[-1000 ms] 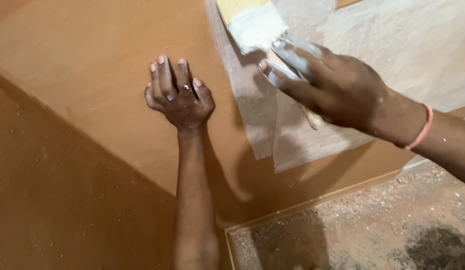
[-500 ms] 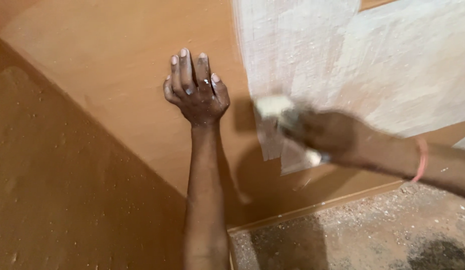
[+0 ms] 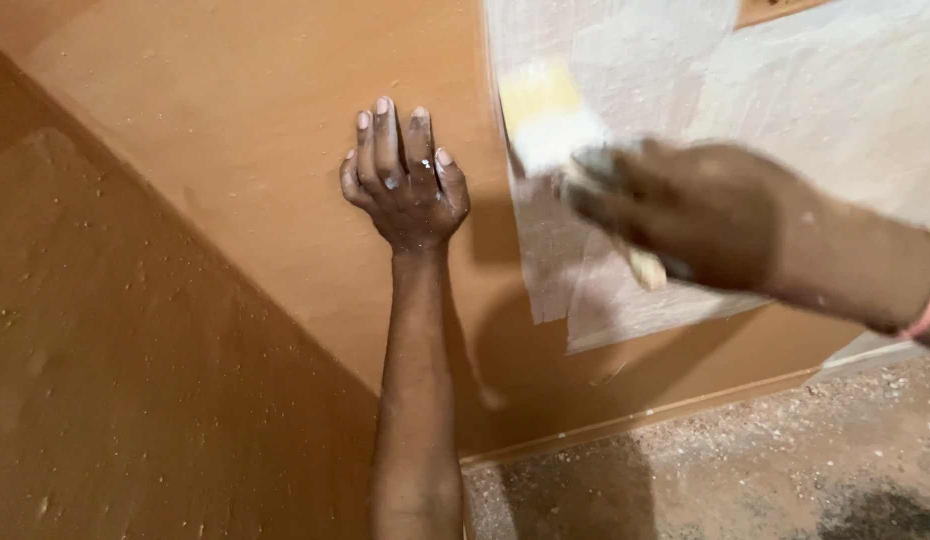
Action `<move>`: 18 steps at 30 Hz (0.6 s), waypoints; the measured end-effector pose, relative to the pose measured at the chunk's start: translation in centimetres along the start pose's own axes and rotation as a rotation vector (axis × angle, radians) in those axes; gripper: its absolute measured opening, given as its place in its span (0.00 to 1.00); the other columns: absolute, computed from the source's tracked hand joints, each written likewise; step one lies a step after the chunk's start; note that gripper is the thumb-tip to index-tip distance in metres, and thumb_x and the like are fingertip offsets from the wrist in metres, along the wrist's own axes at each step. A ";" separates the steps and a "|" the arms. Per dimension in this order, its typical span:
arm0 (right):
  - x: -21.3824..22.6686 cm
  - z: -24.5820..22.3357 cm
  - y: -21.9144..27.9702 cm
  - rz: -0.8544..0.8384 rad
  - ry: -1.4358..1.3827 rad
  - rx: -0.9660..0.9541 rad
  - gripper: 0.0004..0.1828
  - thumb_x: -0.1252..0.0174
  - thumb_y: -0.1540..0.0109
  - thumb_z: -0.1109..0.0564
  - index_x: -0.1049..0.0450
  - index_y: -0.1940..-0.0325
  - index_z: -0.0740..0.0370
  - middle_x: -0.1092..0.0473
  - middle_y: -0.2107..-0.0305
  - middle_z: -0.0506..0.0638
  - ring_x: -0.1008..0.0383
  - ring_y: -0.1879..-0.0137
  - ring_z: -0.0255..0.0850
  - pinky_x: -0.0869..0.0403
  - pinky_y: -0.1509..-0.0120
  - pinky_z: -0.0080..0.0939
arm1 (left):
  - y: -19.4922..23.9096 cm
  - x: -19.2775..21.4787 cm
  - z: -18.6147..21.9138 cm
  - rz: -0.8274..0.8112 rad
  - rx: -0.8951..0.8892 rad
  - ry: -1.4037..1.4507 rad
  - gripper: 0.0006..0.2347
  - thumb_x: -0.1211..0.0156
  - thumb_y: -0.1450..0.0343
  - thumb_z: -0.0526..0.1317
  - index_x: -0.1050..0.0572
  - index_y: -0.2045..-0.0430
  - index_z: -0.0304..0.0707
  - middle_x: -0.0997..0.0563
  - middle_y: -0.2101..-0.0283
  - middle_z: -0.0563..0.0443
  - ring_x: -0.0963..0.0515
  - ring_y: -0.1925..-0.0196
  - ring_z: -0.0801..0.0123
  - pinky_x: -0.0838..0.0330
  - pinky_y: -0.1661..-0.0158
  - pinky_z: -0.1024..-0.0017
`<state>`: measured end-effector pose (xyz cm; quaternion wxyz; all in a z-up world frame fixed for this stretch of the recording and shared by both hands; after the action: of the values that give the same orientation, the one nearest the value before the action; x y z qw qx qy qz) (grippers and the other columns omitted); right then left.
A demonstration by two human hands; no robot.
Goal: The person paints a wall white using a paintbrush, repeatedly dipping the brush into a paint bucket and applying paint in vertical strokes. The person uses their left hand to steady themselves against the wall while painting with the right hand.
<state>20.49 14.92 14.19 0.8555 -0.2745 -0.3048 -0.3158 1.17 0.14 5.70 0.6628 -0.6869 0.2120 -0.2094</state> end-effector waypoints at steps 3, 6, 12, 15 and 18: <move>-1.9 -1.5 0.9 -0.133 -0.182 0.016 0.37 0.39 0.52 0.55 0.31 0.36 0.54 0.29 0.43 0.56 0.22 0.45 0.51 0.18 0.65 0.41 | 0.1 0.0 0.0 -0.005 0.003 0.008 0.16 0.56 0.21 0.44 0.31 0.39 0.45 0.33 0.31 0.47 0.38 0.27 0.58 0.46 0.34 0.53; -2.4 0.7 2.2 -0.345 -0.148 -0.131 0.32 0.42 0.44 0.51 0.34 0.33 0.46 0.26 0.45 0.50 0.21 0.47 0.46 0.18 0.56 0.39 | 0.0 0.0 0.0 0.005 -0.001 -0.019 0.16 0.57 0.21 0.44 0.31 0.38 0.45 0.34 0.31 0.47 0.38 0.28 0.58 0.45 0.34 0.53; 3.4 7.4 5.6 0.222 -0.284 -0.391 0.25 0.41 0.36 0.61 0.32 0.34 0.62 0.25 0.57 0.61 0.22 0.61 0.44 0.22 0.61 0.40 | 0.0 -0.1 0.1 0.003 -0.009 -0.023 0.17 0.57 0.20 0.45 0.34 0.36 0.47 0.35 0.31 0.47 0.39 0.27 0.57 0.45 0.34 0.53; 1.7 7.1 6.2 -0.001 -0.025 -0.384 0.24 0.41 0.32 0.61 0.32 0.31 0.60 0.25 0.62 0.59 0.24 0.69 0.40 0.24 0.74 0.34 | 0.0 -0.1 0.1 0.017 -0.018 -0.019 0.17 0.57 0.20 0.44 0.34 0.35 0.46 0.35 0.31 0.46 0.39 0.27 0.56 0.45 0.34 0.53; -3.1 4.3 5.1 -0.151 -0.130 -0.255 0.25 0.45 0.31 0.61 0.33 0.28 0.57 0.26 0.61 0.54 0.27 0.72 0.38 0.28 0.76 0.29 | -0.2 0.0 0.1 0.032 -0.029 -0.015 0.17 0.57 0.20 0.45 0.34 0.36 0.46 0.36 0.31 0.45 0.39 0.27 0.57 0.45 0.35 0.53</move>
<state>20.65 22.23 13.46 0.7659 -0.3771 -0.3368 -0.3971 1.21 0.28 5.87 0.6578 -0.6944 0.2210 -0.1906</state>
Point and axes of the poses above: each hand's wrist, its own y-axis away from the middle knuckle, its own x-axis out of the back of the hand, z = x × y, the point moved 5 cm from there along -y, towards the middle knuckle
